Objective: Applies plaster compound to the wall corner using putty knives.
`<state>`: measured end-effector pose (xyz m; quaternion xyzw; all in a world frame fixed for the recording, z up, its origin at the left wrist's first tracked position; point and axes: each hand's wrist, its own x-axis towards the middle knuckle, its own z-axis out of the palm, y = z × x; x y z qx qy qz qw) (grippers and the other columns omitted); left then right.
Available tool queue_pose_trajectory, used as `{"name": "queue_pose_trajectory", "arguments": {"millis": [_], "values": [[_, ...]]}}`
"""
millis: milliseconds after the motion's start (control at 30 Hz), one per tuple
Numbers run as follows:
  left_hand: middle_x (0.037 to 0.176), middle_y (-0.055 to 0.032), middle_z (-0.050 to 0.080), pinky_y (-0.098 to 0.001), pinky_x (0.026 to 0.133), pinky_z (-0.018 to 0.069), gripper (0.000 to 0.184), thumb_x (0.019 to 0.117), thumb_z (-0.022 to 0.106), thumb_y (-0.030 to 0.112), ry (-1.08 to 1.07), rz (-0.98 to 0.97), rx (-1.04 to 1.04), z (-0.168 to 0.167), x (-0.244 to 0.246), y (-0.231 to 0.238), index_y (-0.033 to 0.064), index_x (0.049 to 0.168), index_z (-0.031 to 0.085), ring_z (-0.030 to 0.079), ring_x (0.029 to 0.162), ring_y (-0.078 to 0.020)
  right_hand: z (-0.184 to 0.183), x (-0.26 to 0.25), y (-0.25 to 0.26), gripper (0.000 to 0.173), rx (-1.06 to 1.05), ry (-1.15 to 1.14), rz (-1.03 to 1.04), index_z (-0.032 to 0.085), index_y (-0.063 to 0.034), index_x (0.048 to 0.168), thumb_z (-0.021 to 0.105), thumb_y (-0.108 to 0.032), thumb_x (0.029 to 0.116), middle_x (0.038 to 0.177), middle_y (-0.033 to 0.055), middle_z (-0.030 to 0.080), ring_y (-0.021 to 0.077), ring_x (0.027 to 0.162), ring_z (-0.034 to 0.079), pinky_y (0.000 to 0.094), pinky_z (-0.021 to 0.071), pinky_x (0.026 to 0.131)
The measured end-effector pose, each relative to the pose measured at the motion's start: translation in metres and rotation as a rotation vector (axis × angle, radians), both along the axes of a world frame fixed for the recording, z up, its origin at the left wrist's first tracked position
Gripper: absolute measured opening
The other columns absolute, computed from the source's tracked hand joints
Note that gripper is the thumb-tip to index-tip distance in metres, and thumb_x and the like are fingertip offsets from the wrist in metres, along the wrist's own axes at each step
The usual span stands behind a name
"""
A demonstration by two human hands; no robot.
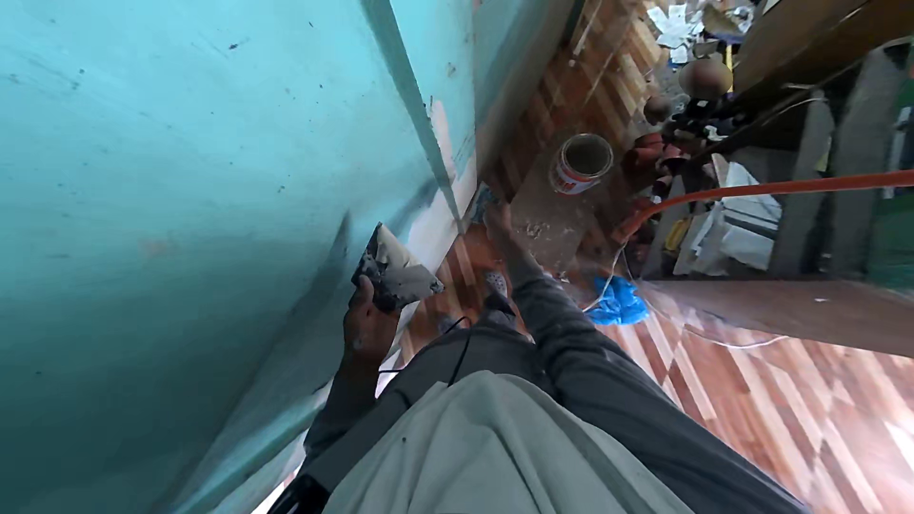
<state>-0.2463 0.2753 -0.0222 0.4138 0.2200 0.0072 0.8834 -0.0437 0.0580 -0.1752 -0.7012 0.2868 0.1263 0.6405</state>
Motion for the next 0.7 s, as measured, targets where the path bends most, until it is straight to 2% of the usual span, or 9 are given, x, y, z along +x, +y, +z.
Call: {"name": "queue_pose_trajectory", "arguments": {"millis": [167,233,333,433,500,600,700], "values": [[0.116,-0.0068,0.068,-0.0426,0.09,0.0593,0.041,0.1125,0.026,0.035,0.015,0.062,0.057,0.004,0.001,0.0,0.0104,0.132,0.052,0.068,0.106,-0.0188,-0.044,0.056,0.028,0.039,-0.042,0.108,0.095,0.059,0.0073,0.129,0.057,-0.022,0.1029,0.127,0.0303,0.061,0.0424,0.118,0.06,0.0593,0.0494,0.098],[0.114,-0.0072,0.069,-0.0429,0.089,0.0599,0.041,0.1125,0.027,0.034,0.018,0.083,0.055,0.006,0.0,0.001,0.0098,0.131,0.053,0.069,0.105,-0.0192,-0.044,0.062,0.033,0.041,-0.058,0.117,0.138,0.06,0.0058,0.13,0.058,-0.024,0.1026,0.13,0.03,0.06,0.0427,0.123,0.058,0.0594,0.0467,0.103],[0.11,-0.0072,0.07,-0.0424,0.087,0.061,0.039,0.1125,0.028,0.034,0.038,0.116,0.031,0.004,-0.003,0.002,0.0101,0.127,0.056,0.07,0.101,-0.0192,-0.042,0.066,0.04,0.041,0.057,0.118,0.14,0.062,0.0011,0.131,0.062,-0.027,0.1017,0.13,0.0257,0.062,0.0371,0.119,0.061,0.0549,0.0498,0.101],[0.113,-0.0074,0.07,-0.0428,0.089,0.0602,0.039,0.1122,0.028,0.033,0.01,0.11,0.018,-0.001,-0.008,0.004,0.0105,0.128,0.055,0.07,0.104,-0.0195,-0.054,0.076,0.047,0.039,0.218,0.133,0.115,0.06,0.0005,0.132,0.058,-0.026,0.1033,0.123,0.0236,0.064,0.0338,0.106,0.066,0.0516,0.0564,0.09],[0.115,-0.0073,0.069,-0.043,0.09,0.0596,0.04,0.1124,0.027,0.034,0.009,0.118,0.022,-0.001,-0.008,0.004,0.0104,0.131,0.054,0.069,0.106,-0.0196,-0.038,0.077,0.047,0.037,0.26,0.12,0.078,0.06,0.0009,0.13,0.058,-0.024,0.1025,0.12,0.0228,0.065,0.0327,0.102,0.067,0.0512,0.0579,0.087],[0.114,-0.007,0.07,-0.0431,0.09,0.0594,0.039,0.1118,0.03,0.033,0.009,0.129,0.006,-0.008,-0.007,0.006,0.0102,0.13,0.055,0.069,0.105,-0.0193,0.007,0.068,0.043,0.03,0.198,0.037,0.061,0.062,0.0046,0.124,0.06,-0.011,0.0975,0.117,0.0235,0.065,0.0328,0.104,0.066,0.0523,0.0558,0.089],[0.116,-0.0077,0.069,-0.0435,0.092,0.0587,0.038,0.1115,0.031,0.033,-0.032,0.096,-0.059,-0.014,-0.002,0.007,0.0098,0.131,0.054,0.068,0.107,-0.0204,0.052,0.063,0.04,0.028,0.137,-0.053,0.079,0.063,0.0051,0.119,0.061,-0.009,0.0953,0.113,0.0219,0.066,0.0308,0.101,0.065,0.0516,0.0559,0.087]]}}
